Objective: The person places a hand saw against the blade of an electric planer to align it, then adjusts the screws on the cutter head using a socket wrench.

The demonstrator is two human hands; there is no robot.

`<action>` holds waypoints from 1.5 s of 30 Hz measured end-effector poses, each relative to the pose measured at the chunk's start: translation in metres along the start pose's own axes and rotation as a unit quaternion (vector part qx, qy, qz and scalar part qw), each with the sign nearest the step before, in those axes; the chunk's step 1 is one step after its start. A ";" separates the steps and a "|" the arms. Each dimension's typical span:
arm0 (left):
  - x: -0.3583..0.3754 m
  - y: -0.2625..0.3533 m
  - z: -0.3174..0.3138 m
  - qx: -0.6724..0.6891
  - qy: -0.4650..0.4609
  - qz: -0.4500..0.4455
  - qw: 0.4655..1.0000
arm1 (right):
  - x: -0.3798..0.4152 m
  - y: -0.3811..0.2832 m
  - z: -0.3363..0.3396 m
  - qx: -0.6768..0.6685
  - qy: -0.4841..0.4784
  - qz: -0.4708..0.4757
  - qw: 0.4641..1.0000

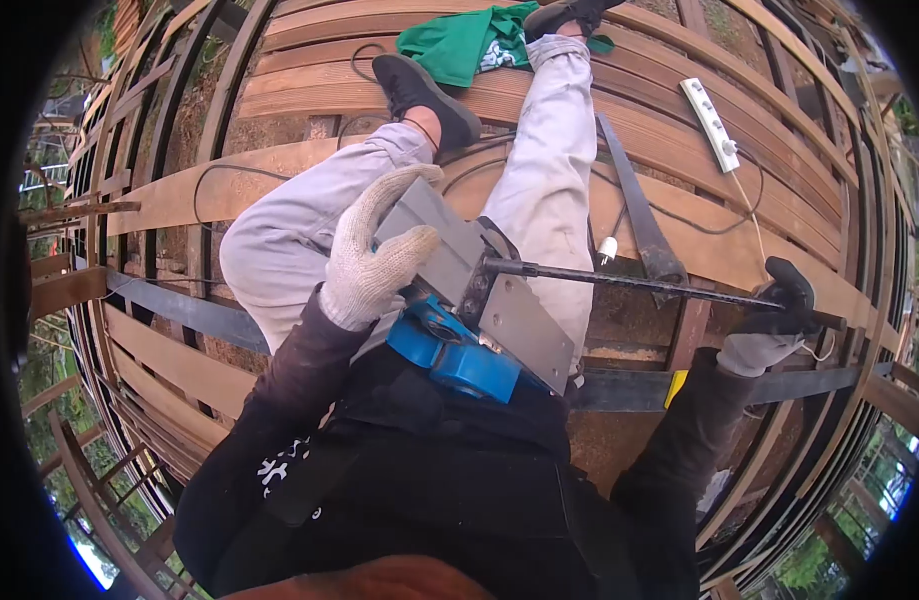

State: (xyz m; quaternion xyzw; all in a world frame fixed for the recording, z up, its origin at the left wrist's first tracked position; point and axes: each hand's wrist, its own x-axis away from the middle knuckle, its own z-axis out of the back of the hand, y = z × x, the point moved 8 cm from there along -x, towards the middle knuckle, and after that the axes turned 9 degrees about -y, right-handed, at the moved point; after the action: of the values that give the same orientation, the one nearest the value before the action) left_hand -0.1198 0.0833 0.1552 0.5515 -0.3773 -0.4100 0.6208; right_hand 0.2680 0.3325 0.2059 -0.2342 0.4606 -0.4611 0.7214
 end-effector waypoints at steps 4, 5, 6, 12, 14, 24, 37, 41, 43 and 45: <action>0.003 0.001 0.001 -0.027 0.013 -0.022 0.999 | 0.001 -0.008 -0.004 -0.005 -0.007 -0.034 0.999; 0.004 0.002 0.001 -0.026 0.013 -0.020 0.999 | 0.000 -0.010 -0.004 -0.004 -0.009 -0.035 0.999; 0.005 0.004 0.002 -0.019 0.017 -0.020 0.999 | -0.001 -0.013 -0.006 0.000 -0.016 -0.029 0.999; 0.004 0.009 0.001 0.005 0.021 0.011 1.000 | 0.007 0.002 -0.012 -0.051 -0.021 -0.060 0.997; -0.001 0.008 0.007 -0.051 0.031 -0.033 0.998 | 0.009 0.002 -0.007 -0.083 0.005 -0.032 0.996; -0.019 -0.039 0.002 0.171 -0.015 0.041 0.984 | -0.022 -0.076 0.030 0.122 0.067 0.082 0.987; -0.020 -0.037 0.000 0.158 -0.026 0.049 0.986 | 0.004 -0.077 0.010 0.111 0.058 0.129 0.984; -0.020 -0.044 0.000 0.169 -0.023 0.067 0.983 | 0.010 -0.070 0.014 0.091 0.081 0.163 0.979; -0.021 -0.043 0.001 0.159 -0.024 0.059 0.985 | 0.012 -0.071 0.013 0.086 0.086 0.181 0.976; -0.022 -0.045 0.000 0.167 -0.024 0.057 0.984 | 0.013 -0.075 0.010 0.082 0.090 0.201 0.972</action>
State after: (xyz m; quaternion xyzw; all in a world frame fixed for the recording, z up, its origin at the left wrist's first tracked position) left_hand -0.1324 0.1013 0.1104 0.6151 -0.4861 -0.3182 0.5330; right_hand 0.2454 0.2856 0.2618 -0.0344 0.5221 -0.3623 0.7713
